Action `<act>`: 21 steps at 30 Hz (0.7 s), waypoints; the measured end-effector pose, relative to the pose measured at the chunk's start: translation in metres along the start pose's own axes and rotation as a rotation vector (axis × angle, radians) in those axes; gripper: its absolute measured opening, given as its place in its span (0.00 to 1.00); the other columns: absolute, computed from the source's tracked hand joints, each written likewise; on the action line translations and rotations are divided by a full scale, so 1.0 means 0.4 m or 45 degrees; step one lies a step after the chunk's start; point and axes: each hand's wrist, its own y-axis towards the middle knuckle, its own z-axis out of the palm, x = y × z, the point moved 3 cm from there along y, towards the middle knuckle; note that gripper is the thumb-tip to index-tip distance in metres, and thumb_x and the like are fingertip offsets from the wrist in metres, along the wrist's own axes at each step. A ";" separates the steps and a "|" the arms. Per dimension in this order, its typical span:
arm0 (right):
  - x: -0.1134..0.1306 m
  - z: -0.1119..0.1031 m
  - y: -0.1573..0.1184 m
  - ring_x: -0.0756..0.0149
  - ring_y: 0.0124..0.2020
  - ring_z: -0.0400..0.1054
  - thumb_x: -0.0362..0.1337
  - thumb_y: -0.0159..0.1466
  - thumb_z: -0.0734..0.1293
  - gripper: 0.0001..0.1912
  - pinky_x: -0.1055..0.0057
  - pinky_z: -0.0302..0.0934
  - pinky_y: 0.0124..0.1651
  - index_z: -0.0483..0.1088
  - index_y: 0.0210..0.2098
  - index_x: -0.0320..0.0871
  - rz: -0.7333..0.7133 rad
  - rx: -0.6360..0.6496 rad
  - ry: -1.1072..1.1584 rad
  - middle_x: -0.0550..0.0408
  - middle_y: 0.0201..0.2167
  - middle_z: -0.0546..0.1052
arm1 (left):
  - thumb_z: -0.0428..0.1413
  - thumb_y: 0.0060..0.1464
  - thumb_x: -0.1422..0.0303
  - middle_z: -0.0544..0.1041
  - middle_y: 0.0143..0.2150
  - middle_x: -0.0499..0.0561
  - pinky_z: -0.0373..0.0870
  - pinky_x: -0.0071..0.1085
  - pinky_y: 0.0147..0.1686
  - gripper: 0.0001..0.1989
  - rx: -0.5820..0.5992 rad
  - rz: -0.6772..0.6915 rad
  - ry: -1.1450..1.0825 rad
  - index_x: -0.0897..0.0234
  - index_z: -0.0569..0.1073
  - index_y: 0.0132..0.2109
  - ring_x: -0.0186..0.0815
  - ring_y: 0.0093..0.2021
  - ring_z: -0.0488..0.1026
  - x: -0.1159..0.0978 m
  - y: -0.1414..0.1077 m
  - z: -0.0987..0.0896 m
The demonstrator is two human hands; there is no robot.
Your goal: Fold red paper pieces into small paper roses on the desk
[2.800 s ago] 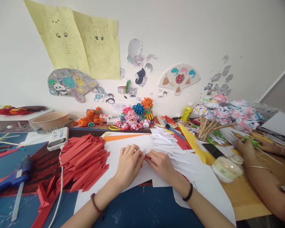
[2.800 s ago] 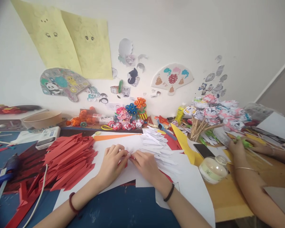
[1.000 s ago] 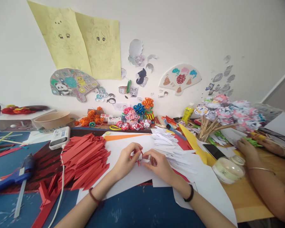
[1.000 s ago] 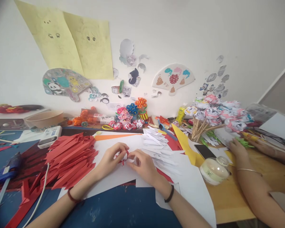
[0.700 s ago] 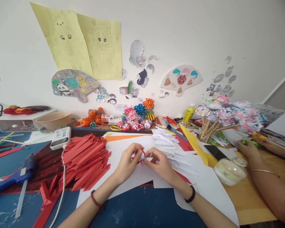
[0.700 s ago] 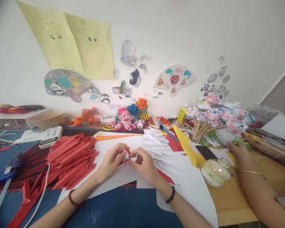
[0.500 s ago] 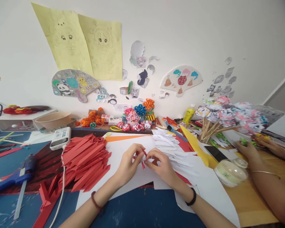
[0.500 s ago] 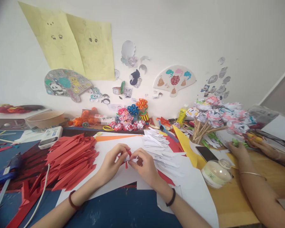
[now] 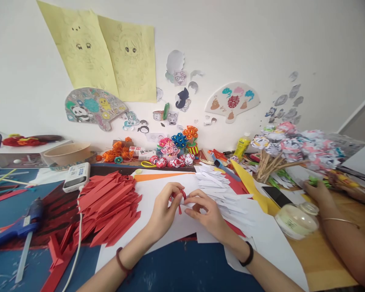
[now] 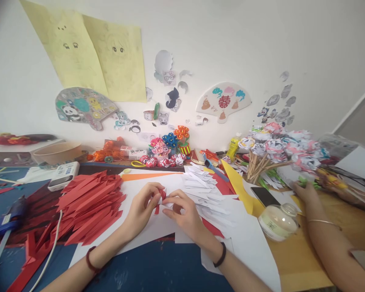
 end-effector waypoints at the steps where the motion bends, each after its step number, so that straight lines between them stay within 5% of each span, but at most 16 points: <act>1: 0.002 0.001 0.000 0.73 0.27 0.62 0.47 0.64 0.69 0.12 0.72 0.63 0.33 0.77 0.41 0.48 -0.003 -0.002 -0.015 0.54 0.40 0.70 | 0.47 0.66 0.64 0.72 0.47 0.54 0.67 0.33 0.43 0.09 0.004 -0.009 -0.006 0.61 0.66 0.37 0.36 0.45 0.71 0.000 0.000 0.000; 21: 0.021 0.008 -0.016 0.68 0.29 0.65 0.40 0.68 0.66 0.11 0.71 0.60 0.31 0.73 0.31 0.44 -0.367 -0.353 -0.433 0.54 0.31 0.71 | 0.47 0.65 0.70 0.72 0.45 0.52 0.66 0.31 0.45 0.07 0.031 0.089 0.090 0.61 0.66 0.38 0.35 0.46 0.70 -0.020 -0.007 0.028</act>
